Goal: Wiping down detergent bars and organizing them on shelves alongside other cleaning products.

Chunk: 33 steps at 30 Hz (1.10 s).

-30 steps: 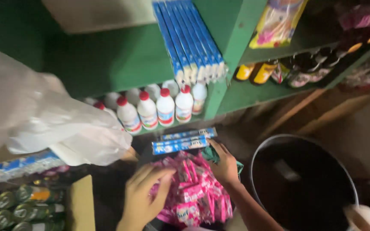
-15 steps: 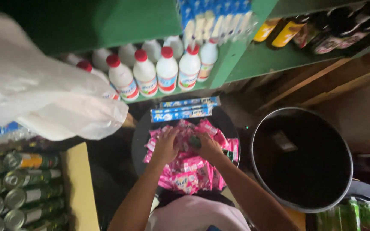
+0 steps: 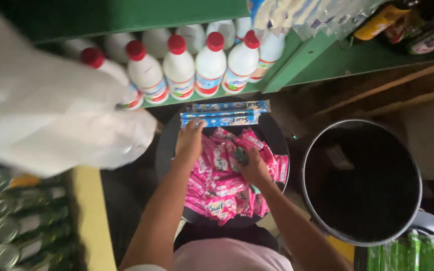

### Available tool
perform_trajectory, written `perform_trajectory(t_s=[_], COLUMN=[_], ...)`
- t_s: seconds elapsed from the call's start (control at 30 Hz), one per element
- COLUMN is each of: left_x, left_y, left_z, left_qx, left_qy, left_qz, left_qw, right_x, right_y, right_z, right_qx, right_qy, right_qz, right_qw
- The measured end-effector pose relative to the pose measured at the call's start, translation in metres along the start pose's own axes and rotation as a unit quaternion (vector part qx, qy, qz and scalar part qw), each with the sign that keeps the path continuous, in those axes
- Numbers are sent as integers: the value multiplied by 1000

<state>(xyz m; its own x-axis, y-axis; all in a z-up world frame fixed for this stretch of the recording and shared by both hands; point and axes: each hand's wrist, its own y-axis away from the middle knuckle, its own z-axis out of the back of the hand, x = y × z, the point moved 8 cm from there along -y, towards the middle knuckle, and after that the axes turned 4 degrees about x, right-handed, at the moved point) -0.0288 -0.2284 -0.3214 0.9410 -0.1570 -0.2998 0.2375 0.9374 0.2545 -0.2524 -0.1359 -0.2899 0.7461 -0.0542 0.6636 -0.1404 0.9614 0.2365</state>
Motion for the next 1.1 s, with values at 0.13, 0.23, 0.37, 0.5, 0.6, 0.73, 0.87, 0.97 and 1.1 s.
perform_trajectory(t_s=[0.13,0.23,0.37,0.5,0.6,0.73,0.87,0.97,1.1], left_x=[6,17,7,1,-2,-11,-21,-52,-99], left_y=[-30,-49,-47,-50,-45,-13,47,103,151], left_z=[-31,-43,-40,-35,-17,24,74,102,113], left_qx=[-69,-99,-105,-173,-153,57,72,98,62], left_qy=[-55,-63,-149,-166,-148,8,99,442,736], left_qz=[-28,-18,-34,-66,-65,-11,25,74,105], left_qw=[996,993,983,968,975,998,992,888,666], right_x=[-40,-105,-103,-138,-125,-95,-112,-96,-57], right_y=[30,71,101,119,114,91,61,19,-36], right_z=[10,1,44,45,50,61,59,94,118], right_qx=[-59,-123,-110,-136,-130,-90,-80,-150,-228], right_qy=[-161,-552,-621,-616,-621,-632,-599,-532,-292], right_qz=[-197,-292,-293,-386,-421,-395,-385,-334,-150], right_qw=[965,771,719,673,649,661,697,763,917])
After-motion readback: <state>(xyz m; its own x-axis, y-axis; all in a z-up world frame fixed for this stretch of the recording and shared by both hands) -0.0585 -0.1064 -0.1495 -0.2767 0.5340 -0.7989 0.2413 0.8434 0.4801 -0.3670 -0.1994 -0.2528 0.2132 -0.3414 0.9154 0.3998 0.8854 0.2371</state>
